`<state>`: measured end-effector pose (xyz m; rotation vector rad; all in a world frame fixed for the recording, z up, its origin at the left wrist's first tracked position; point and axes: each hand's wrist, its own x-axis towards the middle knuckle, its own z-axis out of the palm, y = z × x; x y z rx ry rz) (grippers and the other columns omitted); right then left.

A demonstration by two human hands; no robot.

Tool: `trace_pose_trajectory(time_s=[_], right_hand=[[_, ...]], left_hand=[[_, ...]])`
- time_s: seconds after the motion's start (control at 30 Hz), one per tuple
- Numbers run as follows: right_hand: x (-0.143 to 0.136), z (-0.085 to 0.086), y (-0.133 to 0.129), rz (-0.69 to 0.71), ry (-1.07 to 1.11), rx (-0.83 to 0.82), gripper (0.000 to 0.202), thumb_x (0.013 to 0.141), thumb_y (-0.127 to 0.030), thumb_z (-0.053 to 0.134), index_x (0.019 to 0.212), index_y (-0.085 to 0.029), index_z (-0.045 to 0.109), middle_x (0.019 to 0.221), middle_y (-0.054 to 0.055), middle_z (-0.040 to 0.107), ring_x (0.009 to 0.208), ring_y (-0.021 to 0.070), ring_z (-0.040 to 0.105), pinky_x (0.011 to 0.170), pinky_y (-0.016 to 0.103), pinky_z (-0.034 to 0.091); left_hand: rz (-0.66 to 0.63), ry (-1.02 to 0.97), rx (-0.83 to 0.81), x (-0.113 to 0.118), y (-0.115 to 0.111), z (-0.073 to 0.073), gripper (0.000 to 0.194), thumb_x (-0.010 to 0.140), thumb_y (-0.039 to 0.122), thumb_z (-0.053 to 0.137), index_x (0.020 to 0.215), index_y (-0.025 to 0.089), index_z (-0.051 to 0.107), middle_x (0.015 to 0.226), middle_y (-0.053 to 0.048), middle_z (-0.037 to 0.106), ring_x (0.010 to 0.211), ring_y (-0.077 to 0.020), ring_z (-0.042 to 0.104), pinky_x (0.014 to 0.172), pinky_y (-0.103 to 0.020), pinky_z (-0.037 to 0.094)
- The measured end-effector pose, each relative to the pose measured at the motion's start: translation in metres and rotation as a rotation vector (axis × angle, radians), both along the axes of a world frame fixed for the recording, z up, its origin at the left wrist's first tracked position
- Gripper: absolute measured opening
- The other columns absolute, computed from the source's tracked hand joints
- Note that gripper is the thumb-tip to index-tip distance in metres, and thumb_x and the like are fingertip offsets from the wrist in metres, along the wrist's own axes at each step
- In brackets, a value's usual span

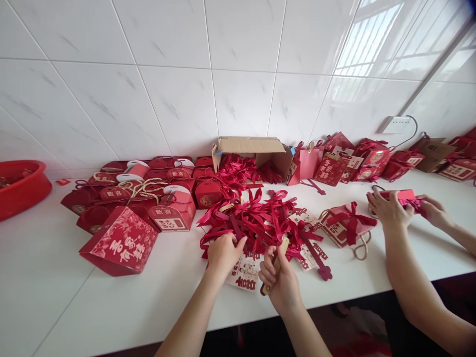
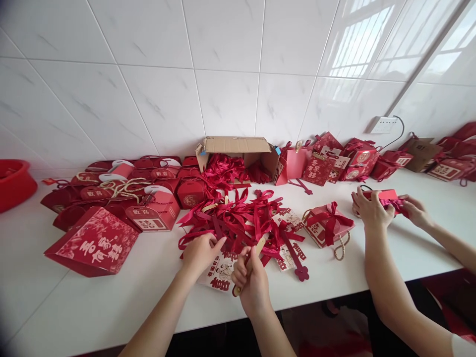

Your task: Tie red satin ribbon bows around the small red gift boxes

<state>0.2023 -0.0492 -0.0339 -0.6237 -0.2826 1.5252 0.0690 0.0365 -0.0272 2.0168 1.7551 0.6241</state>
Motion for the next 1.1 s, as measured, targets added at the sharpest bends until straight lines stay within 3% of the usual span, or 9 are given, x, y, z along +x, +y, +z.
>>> trace_pose_trajectory(time_s=[0.13, 0.27, 0.43, 0.63, 0.7, 0.77, 0.87, 0.97, 1.1], right_hand=[[0.001, -0.001, 0.000, -0.015, -0.039, 0.010, 0.028, 0.079, -0.047, 0.066, 0.076, -0.020, 0.058, 0.059, -0.006, 0.036, 0.045, 0.0041, 0.020, 0.042, 0.018, 0.021], [0.001, -0.002, 0.000, -0.023, -0.077, -0.019, 0.026, 0.079, -0.044, 0.067, 0.081, -0.019, 0.061, 0.056, -0.008, 0.030, 0.046, 0.0041, 0.016, 0.041, 0.017, 0.018], [-0.017, 0.000, 0.003, 0.030, -0.084, -0.059, 0.030, 0.076, -0.044, 0.070, 0.089, -0.018, 0.062, 0.055, -0.009, 0.027, 0.044, 0.0039, 0.017, 0.040, 0.016, 0.019], [-0.023, 0.003, 0.007, -0.030, -0.034, -0.188, 0.032, 0.071, -0.043, 0.072, 0.066, -0.019, 0.052, 0.056, -0.005, 0.044, 0.049, 0.0080, 0.041, 0.045, 0.019, 0.037], [-0.017, 0.003, 0.007, -0.038, -0.046, -0.139, 0.029, 0.073, -0.042, 0.071, 0.067, -0.018, 0.055, 0.063, -0.003, 0.051, 0.056, 0.0095, 0.047, 0.051, 0.021, 0.042], [-0.009, 0.004, 0.005, -0.013, -0.066, -0.070, 0.024, 0.075, -0.038, 0.070, 0.070, -0.017, 0.059, 0.072, 0.001, 0.057, 0.065, 0.0118, 0.053, 0.059, 0.023, 0.045], [-0.001, 0.004, 0.001, 0.022, -0.035, 0.004, 0.019, 0.077, -0.033, 0.069, 0.079, -0.015, 0.062, 0.076, 0.002, 0.058, 0.062, 0.0090, 0.050, 0.059, 0.021, 0.043], [0.003, 0.002, -0.003, 0.063, 0.046, 0.017, 0.019, 0.077, -0.032, 0.069, 0.083, -0.015, 0.063, 0.058, -0.005, 0.043, 0.047, 0.0038, 0.030, 0.045, 0.017, 0.028], [0.006, 0.000, -0.007, 0.112, 0.111, 0.003, 0.024, 0.081, -0.039, 0.064, 0.074, -0.017, 0.059, 0.047, -0.010, 0.024, 0.042, 0.0041, 0.015, 0.041, 0.019, 0.017]], left_hand=[[0.033, -0.019, 0.013, -0.001, 0.002, -0.001, 0.019, 0.081, 0.032, 0.053, 0.068, 0.020, 0.061, 0.072, -0.005, 0.070, 0.068, -0.0215, 0.064, 0.059, -0.029, 0.040], [0.032, -0.090, 0.029, -0.015, -0.014, 0.015, 0.017, 0.086, 0.032, 0.047, 0.079, 0.021, 0.058, 0.079, -0.003, 0.070, 0.071, -0.0186, 0.064, 0.063, -0.028, 0.045], [-0.147, -0.122, 0.106, -0.006, -0.054, 0.030, 0.015, 0.087, 0.030, 0.047, 0.084, 0.023, 0.059, 0.075, -0.002, 0.069, 0.065, -0.0184, 0.062, 0.062, -0.031, 0.048], [-0.423, 0.001, 0.203, 0.004, -0.078, 0.046, 0.018, 0.080, 0.026, 0.056, 0.096, 0.025, 0.066, 0.088, -0.005, 0.070, 0.082, -0.0244, 0.063, 0.073, -0.038, 0.050], [-0.466, -0.066, 0.174, -0.003, -0.063, 0.053, 0.019, 0.082, 0.030, 0.056, 0.099, 0.025, 0.065, 0.093, -0.004, 0.070, 0.085, -0.0217, 0.063, 0.076, -0.034, 0.050], [-0.400, -0.043, 0.194, -0.009, -0.035, 0.056, 0.020, 0.088, 0.029, 0.048, 0.096, 0.023, 0.065, 0.094, -0.004, 0.069, 0.086, -0.0189, 0.062, 0.077, -0.031, 0.049], [-0.272, 0.275, 0.279, -0.012, 0.017, 0.051, 0.024, 0.089, 0.024, 0.043, 0.101, 0.019, 0.064, 0.106, -0.008, 0.065, 0.099, -0.0221, 0.058, 0.088, -0.035, 0.045], [-0.252, 0.405, 0.269, -0.010, 0.058, 0.039, 0.026, 0.083, 0.018, 0.051, 0.105, 0.017, 0.064, 0.112, -0.014, 0.060, 0.103, -0.0303, 0.055, 0.088, -0.046, 0.040], [-0.286, 0.453, 0.231, -0.011, 0.077, 0.031, 0.009, 0.074, 0.017, 0.061, 0.080, 0.020, 0.068, 0.098, -0.010, 0.062, 0.097, -0.0293, 0.056, 0.086, -0.046, 0.037]])
